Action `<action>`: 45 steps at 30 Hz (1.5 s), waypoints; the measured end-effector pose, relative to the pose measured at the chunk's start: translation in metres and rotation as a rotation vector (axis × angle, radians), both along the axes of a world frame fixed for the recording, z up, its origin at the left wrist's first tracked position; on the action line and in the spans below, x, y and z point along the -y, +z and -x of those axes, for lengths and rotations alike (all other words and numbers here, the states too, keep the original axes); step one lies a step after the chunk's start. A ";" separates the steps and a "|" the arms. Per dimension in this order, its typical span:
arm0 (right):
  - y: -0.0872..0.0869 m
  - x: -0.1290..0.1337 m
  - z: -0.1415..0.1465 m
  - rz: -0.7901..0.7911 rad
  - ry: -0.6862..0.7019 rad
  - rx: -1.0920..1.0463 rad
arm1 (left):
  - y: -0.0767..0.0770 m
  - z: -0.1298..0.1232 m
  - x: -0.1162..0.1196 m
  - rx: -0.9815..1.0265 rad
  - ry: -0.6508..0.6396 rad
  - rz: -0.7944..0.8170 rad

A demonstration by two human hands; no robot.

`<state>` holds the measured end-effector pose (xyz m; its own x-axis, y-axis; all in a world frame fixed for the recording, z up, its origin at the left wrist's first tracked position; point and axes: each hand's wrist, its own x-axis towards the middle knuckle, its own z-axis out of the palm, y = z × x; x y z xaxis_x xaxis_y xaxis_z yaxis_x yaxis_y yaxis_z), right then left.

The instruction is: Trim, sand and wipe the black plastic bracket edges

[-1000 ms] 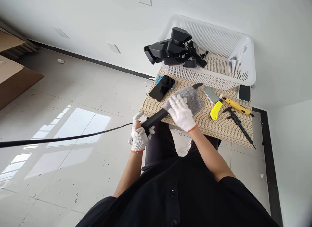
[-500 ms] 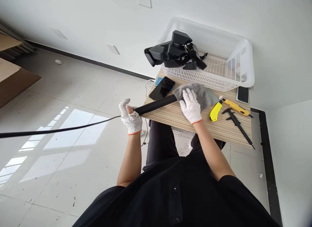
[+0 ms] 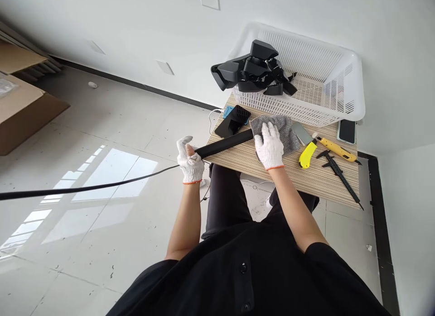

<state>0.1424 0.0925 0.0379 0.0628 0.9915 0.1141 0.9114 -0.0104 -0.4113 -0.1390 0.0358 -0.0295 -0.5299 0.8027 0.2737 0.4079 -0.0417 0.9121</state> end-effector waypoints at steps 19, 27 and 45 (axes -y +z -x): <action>0.009 -0.017 -0.005 0.027 -0.062 0.038 | 0.001 -0.001 0.002 -0.105 0.020 -0.064; 0.018 -0.021 -0.013 0.052 -0.264 0.024 | 0.010 -0.006 0.005 -0.131 0.040 -0.037; 0.028 -0.158 0.148 0.167 0.448 0.321 | 0.016 -0.011 0.010 -0.096 0.028 0.002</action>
<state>-0.0052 0.2502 0.0655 -0.3799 0.9194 -0.1023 0.9206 0.3648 -0.1395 -0.1282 0.0259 -0.0133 -0.5232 0.7886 0.3230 0.4945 -0.0278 0.8687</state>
